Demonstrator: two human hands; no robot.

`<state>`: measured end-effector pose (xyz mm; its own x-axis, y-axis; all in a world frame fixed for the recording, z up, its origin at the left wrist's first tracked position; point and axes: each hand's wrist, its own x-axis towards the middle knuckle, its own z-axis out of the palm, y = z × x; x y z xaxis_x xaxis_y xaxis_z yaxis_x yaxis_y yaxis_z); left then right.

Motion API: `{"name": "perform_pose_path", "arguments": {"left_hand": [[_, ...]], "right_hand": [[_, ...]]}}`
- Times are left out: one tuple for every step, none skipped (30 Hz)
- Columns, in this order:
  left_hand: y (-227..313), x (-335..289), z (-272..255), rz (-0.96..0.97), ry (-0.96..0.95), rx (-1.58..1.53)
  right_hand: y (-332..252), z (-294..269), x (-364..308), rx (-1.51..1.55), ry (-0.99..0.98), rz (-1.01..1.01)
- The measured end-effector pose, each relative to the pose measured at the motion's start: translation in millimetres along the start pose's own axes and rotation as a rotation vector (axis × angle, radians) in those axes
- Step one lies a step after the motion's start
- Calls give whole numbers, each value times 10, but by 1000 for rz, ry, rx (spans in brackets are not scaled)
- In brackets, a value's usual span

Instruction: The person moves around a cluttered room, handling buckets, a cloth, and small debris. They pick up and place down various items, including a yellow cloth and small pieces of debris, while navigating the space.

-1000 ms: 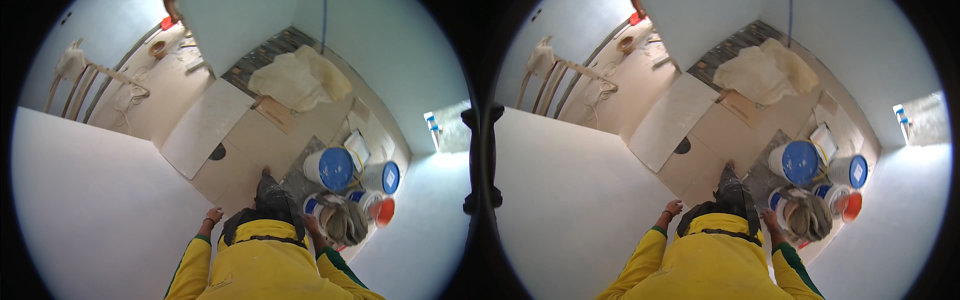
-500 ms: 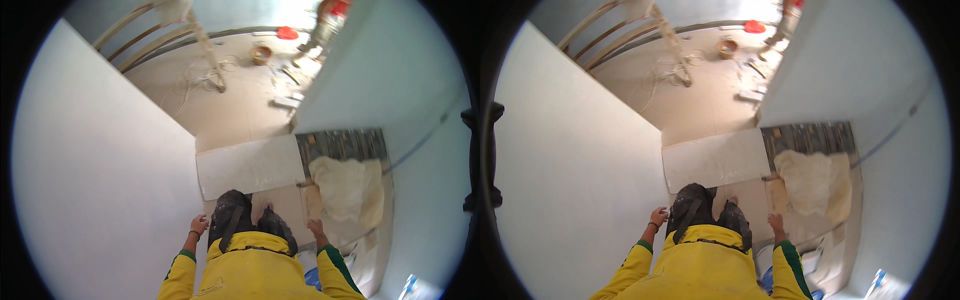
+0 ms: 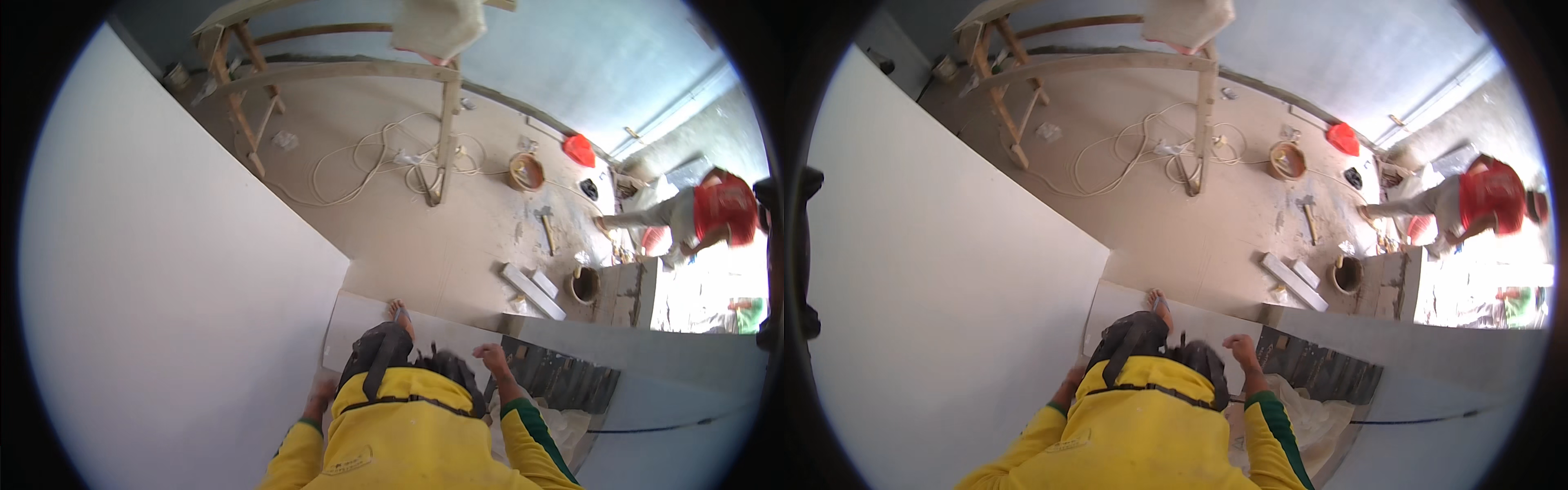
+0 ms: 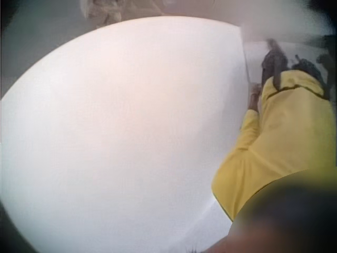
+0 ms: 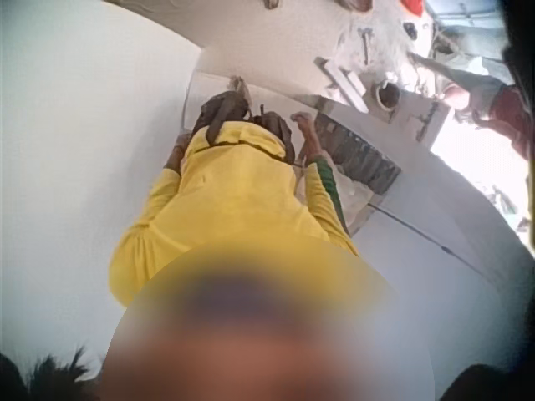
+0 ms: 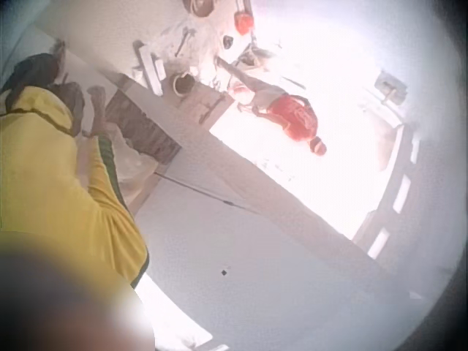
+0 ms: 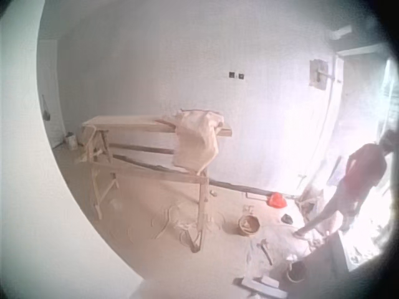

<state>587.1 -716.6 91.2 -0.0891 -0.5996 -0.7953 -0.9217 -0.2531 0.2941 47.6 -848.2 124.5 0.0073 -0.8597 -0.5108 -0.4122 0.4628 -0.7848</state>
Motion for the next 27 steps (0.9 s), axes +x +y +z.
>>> {"name": "perform_pose_path", "arguments": {"left_hand": [[140, 255, -386, -63, 17, -60], [283, 369, -709, -102, 77, -543], [438, 522, -1107, -134, 137, -959], [586, 671, -1369, -111, 133, -998], [732, 775, -1665, -94, 136, -1023], [838, 866, -1873, -51, 156, -1051], [916, 932, -1996, -101, 126, -1084], [951, 1055, -2095, -120, 116, -1116], [949, 1250, -2204, -110, 125, -1132], [918, 1425, -2249, -186, 65, -1159], [893, 1554, -2211, -234, 21, -1171], [889, 1681, -2147, -264, -21, -1169], [947, 1782, -2062, -368, -81, -1272], [1008, 1875, -1996, -453, -134, -1354], [1110, 1878, -1940, -611, -126, -1515], [1296, 1948, -1913, -648, -235, -1158], [1477, 1956, -1951, -638, -195, -1092], [1669, 1958, -2032, -584, -96, -1121], [1855, 1999, -2137, -555, -9, -1159], [2019, 2047, -2247, -558, 49, -1209], [2178, 2118, -2312, -532, 120, -1284], [2290, 2201, -2336, -602, 108, -1517], [2361, 2352, -2359, -618, 149, -1739], [2436, 2470, -2342, -657, 187, -1926], [2534, 2569, -2188, -627, 251, -1874], [2636, 2708, -2148, -641, 296, -1782], [2710, 2847, -2115, -661, 337, -1682]], "right_hand": [[-223, 64, 177, -230, -150, 45], [-445, 184, 335, -227, -3, -21], [-720, 239, 587, -230, 148, -100], [-878, 215, 804, -175, 186, -87], [-1089, 152, 1016, -118, 206, -84], [-1262, 96, 1263, -58, 219, -105], [-1409, 18, 1532, -78, 131, -79], [-1544, -79, 1854, -92, 44, -83], [-1690, -164, 2246, -115, -31, -91], [-1803, -227, 2575, -15, -81, 100], [-1928, -291, 2971, 8, -123, 84], [-2068, -360, 3380, 31, -155, 105], [-2211, -492, 3716, 46, -186, 147], [-2377, -560, 4075, 136, -168, 175], [-2597, -662, 4433, 87, -217, 118], [-2803, -746, 4714, 84, -273, 131], [-3089, -774, 5079, 52, -292, 181], [-3368, -731, 5405, -49, -287, 162], [-3630, -644, 5700, -10, -338, 193], [-3887, -506, 5999, -8, -403, 195], [-4083, -353, 6223, -24, -477, 193], [-4249, -106, 6426, -46, -521, 213], [-4393, 166, 6601, -56, -575, 205], [-4517, 484, 6761, -122, -640, 197], [-4576, 818, 6831, -209, -648, 222], [-4683, 1146, 6924, -175, -712, 216], [-4808, 1471, 7027, -261, -758, 180]]}}
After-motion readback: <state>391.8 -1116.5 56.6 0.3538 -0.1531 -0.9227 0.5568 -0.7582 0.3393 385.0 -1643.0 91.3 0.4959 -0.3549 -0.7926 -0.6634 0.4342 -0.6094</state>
